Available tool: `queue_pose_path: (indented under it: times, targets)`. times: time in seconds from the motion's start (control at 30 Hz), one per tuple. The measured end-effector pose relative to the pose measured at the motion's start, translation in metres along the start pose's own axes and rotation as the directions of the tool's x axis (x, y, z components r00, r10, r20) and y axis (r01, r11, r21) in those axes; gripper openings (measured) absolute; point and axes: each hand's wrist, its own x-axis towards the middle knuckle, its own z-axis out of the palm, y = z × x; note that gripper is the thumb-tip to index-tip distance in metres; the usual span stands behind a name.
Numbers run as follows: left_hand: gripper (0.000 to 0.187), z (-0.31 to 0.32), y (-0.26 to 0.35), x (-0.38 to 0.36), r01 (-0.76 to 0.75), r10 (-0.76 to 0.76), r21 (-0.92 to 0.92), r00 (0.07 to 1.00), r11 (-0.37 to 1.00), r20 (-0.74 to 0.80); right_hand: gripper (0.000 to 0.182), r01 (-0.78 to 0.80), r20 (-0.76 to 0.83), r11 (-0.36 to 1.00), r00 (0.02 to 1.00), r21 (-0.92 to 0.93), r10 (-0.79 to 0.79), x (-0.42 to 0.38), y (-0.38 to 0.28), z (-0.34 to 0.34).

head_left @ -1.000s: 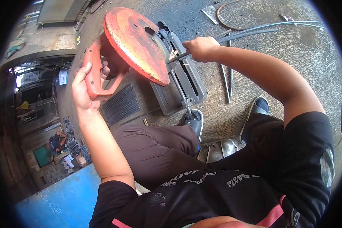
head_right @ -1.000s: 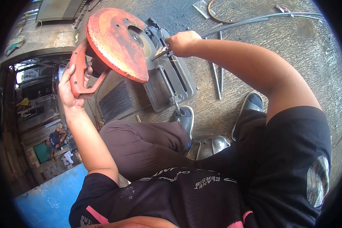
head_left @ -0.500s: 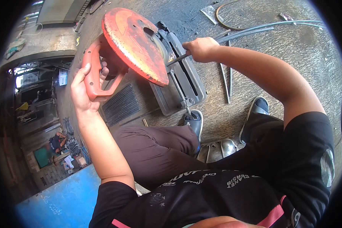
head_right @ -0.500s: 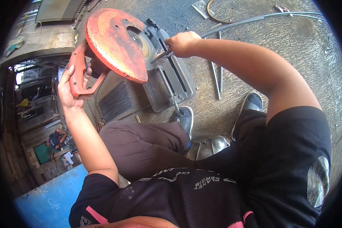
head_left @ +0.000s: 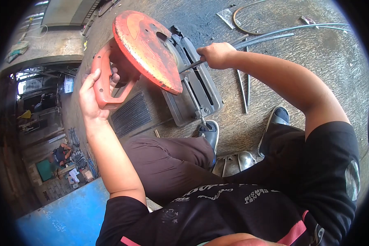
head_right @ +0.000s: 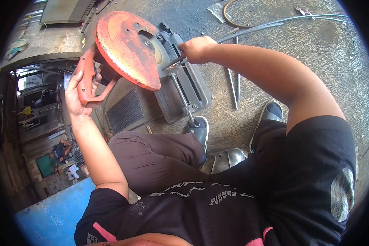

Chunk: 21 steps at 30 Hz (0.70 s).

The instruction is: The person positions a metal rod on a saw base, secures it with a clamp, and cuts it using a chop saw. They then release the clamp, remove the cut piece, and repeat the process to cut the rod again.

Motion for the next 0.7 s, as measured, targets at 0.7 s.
queue_pose_path:
  times: [0.7]
  targets:
    - [0.036, 0.0019, 0.001, -0.0014, 0.021, -0.022, -0.022, 1.0, 1.0, -0.013, 0.024, -0.001, 0.015, 0.999, 1.0, 0.051, 0.0, -0.0027, 0.0009, -0.0012]
